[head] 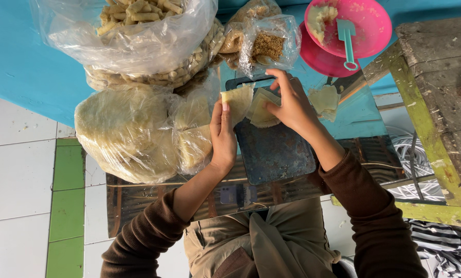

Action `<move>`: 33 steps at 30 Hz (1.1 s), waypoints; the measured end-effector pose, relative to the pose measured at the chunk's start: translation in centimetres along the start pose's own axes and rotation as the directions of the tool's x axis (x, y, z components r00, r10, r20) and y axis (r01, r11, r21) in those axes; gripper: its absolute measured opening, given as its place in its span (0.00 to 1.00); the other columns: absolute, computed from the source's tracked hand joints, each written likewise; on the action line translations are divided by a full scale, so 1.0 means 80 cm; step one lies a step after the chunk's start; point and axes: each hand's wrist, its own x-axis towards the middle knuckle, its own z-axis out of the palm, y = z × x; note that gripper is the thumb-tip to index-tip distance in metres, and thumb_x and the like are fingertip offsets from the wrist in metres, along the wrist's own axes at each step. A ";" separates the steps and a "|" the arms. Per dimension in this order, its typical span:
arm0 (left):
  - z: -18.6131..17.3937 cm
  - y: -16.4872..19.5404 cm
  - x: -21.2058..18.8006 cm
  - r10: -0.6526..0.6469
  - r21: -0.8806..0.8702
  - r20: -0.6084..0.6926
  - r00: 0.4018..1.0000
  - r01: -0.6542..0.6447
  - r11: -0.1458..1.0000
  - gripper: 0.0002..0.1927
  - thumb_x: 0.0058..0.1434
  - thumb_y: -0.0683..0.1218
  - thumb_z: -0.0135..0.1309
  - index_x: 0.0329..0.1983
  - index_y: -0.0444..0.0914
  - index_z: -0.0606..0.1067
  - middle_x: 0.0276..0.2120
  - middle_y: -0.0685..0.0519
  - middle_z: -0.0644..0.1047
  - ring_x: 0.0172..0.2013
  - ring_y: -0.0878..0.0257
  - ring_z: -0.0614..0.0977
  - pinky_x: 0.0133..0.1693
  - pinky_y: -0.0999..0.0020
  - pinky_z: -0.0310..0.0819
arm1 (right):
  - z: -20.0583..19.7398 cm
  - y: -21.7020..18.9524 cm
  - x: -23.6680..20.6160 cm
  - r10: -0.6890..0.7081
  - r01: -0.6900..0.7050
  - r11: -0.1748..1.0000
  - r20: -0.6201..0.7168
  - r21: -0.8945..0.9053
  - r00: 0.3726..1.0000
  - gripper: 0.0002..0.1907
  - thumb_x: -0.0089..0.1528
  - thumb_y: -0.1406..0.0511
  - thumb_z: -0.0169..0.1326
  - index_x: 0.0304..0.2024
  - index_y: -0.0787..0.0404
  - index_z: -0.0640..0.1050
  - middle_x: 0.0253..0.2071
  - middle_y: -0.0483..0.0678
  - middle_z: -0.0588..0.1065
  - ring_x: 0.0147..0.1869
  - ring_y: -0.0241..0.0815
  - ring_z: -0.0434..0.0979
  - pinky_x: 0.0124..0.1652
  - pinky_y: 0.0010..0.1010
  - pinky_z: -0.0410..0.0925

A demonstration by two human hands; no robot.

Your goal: The person takes flat pieces of dough, folds and presses them on a small cutting board, and rolls some pieces between their hands. They place the shaped dough pieces into a plastic bag that already holds similar rolled pieces, repeating the cycle with new pieces.

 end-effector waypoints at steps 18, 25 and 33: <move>0.002 0.013 -0.006 -0.255 0.076 0.240 0.937 0.244 0.967 0.43 0.73 0.70 0.24 0.77 0.36 0.58 0.65 0.51 0.70 0.63 0.65 0.70 0.62 0.71 0.62 | 0.023 -0.042 -0.009 -0.080 0.091 0.851 -0.045 0.517 0.996 0.36 0.62 0.72 0.67 0.68 0.63 0.63 0.43 0.47 0.74 0.49 0.35 0.77 0.51 0.27 0.73; 0.003 0.009 -0.004 -0.258 0.059 0.217 0.941 0.251 0.966 0.41 0.74 0.68 0.26 0.77 0.36 0.59 0.63 0.50 0.71 0.60 0.63 0.71 0.60 0.69 0.64 | 0.025 -0.042 -0.009 -0.033 0.028 0.828 -0.001 0.560 0.999 0.35 0.65 0.75 0.64 0.70 0.63 0.62 0.43 0.47 0.75 0.50 0.35 0.78 0.53 0.27 0.74; 0.005 -0.023 -0.004 -0.173 0.068 0.163 0.971 0.163 0.984 0.29 0.74 0.46 0.46 0.75 0.32 0.59 0.62 0.51 0.73 0.61 0.66 0.71 0.63 0.69 0.65 | 0.019 -0.033 -0.013 0.017 -0.022 0.787 0.015 0.617 1.000 0.34 0.68 0.78 0.57 0.72 0.62 0.58 0.44 0.48 0.75 0.51 0.35 0.79 0.54 0.27 0.74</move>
